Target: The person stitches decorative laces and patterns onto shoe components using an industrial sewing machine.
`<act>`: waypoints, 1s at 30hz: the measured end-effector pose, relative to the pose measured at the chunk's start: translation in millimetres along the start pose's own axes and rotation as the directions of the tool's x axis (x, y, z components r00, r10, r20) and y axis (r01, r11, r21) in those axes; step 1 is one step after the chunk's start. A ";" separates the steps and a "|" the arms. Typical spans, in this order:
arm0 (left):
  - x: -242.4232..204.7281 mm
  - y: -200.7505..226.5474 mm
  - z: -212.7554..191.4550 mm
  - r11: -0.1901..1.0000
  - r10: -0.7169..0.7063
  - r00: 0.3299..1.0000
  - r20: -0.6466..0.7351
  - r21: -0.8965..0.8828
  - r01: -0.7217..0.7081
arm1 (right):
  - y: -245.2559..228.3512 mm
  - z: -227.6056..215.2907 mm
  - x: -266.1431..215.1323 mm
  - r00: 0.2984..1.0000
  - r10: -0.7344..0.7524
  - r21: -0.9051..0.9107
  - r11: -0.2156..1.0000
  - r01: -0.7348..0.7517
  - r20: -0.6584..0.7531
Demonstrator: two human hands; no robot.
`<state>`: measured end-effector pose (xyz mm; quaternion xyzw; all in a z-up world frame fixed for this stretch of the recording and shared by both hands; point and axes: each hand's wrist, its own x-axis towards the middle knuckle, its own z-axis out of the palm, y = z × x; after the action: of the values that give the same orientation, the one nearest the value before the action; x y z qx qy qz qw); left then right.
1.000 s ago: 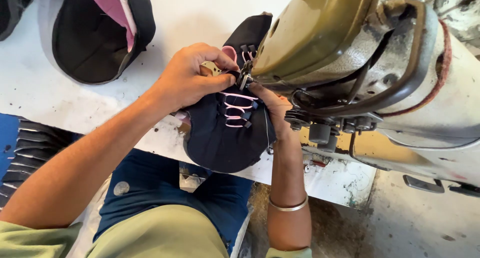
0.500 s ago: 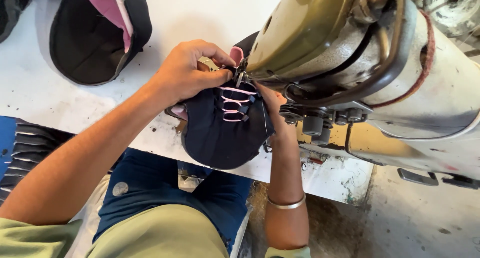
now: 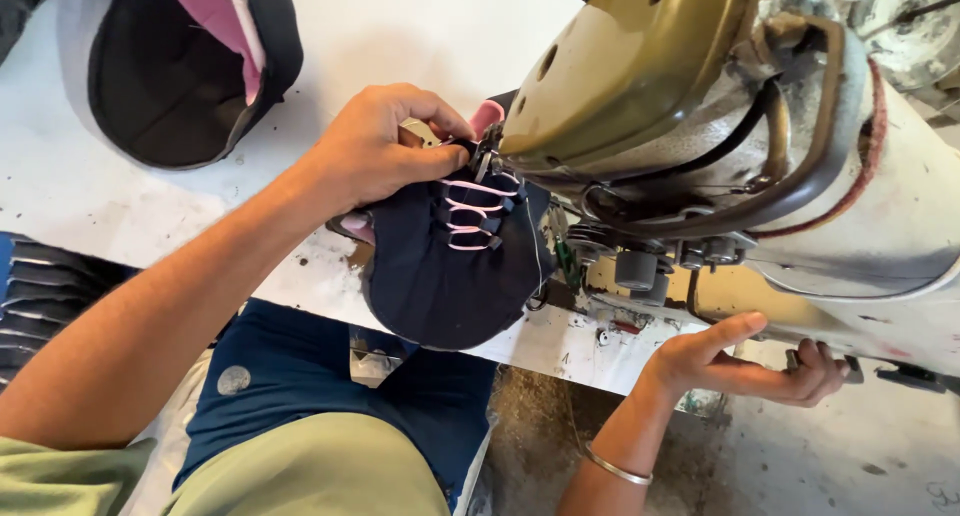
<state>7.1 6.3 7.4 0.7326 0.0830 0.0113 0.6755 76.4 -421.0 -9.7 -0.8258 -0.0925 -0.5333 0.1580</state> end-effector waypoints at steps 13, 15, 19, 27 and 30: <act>2.5 -3.1 3.3 0.993 -0.045 0.999 0.017 -0.109 0.046 | 29.9 11.8 -35.8 0.998 0.027 -0.028 0.999 -0.029 -0.058; 4.1 -0.5 1.8 0.996 -0.006 1.000 0.006 -0.085 0.006 | 17.4 14.2 -48.4 0.999 0.029 -0.011 1.000 -0.029 -0.039; -5.5 -11.3 2.3 0.995 0.077 0.997 -0.014 -0.056 -0.078 | 7.2 6.0 -53.8 0.998 0.028 0.000 1.000 -0.028 0.058; -6.9 -14.9 4.6 0.988 0.155 0.986 -0.059 0.018 -0.154 | 10.7 15.4 -1.9 0.998 -0.009 -0.013 1.000 0.008 -0.066; 0.0 -7.7 4.3 0.997 0.068 0.997 -0.033 -0.027 -0.069 | 12.1 14.3 -2.9 0.995 0.023 -0.009 1.000 -0.024 -0.095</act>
<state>6.8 2.6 -0.6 0.7253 0.0686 0.0471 0.6834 91.3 -427.1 -19.8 -0.8014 -0.0724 -0.5704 0.1646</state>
